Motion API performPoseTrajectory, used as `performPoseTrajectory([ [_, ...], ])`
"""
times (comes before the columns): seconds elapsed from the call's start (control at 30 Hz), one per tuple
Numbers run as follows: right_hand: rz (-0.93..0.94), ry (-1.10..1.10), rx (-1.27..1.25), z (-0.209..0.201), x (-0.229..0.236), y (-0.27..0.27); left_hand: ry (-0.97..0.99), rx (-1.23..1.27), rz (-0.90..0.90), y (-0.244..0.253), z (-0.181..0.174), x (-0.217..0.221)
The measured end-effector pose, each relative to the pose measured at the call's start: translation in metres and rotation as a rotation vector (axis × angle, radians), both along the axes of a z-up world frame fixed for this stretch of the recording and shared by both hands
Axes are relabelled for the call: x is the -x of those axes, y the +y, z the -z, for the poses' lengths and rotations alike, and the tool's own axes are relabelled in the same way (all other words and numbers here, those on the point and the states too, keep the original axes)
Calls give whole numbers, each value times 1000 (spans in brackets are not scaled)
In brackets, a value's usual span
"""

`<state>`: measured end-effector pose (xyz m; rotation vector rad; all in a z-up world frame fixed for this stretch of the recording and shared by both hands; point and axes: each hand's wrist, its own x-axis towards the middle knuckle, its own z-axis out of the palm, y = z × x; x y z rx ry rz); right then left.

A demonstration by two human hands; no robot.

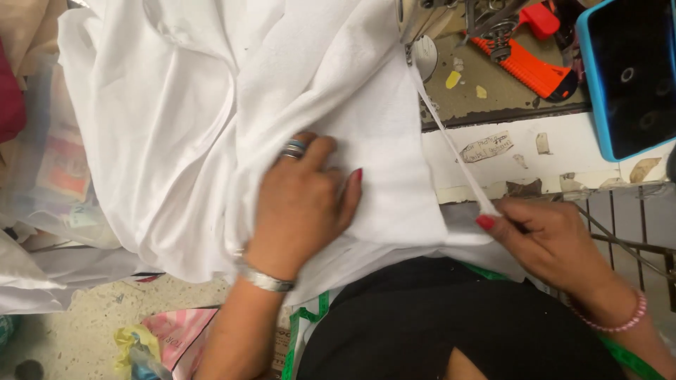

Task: A person is altering a white garment by cutting fabric strips with a utility knife and sewing them onto the garment using a sewing machine.

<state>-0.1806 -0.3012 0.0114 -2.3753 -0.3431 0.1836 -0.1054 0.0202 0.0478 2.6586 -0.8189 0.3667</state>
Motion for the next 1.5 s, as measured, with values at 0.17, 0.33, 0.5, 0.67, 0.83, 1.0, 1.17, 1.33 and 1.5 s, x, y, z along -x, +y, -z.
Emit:
performPoseTrajectory([
  [0.17,-255,-209,0,-11,-13,25,-110,132,164,-55,48,12],
  [0.33,-363,-212,130,-20,-39,27,-293,152,355,-67,48,10],
  [0.5,24,-110,260,-22,-85,50,-367,209,314,-66,39,10],
  [0.67,-6,-267,490,0,-74,40,-293,171,311,-67,34,9],
  [0.83,106,-201,476,-1,-5,-40,-233,82,295,-63,52,10],
  [1.0,243,244,782,71,90,-172,-260,94,400,-57,44,11],
  [1.17,266,354,962,129,117,-220,-318,218,401,-65,36,8],
  [1.33,133,-346,274,-6,10,-40,-213,389,312,-70,31,14],
  [1.5,-400,-583,120,5,-49,21,137,269,41,-65,37,23],
])
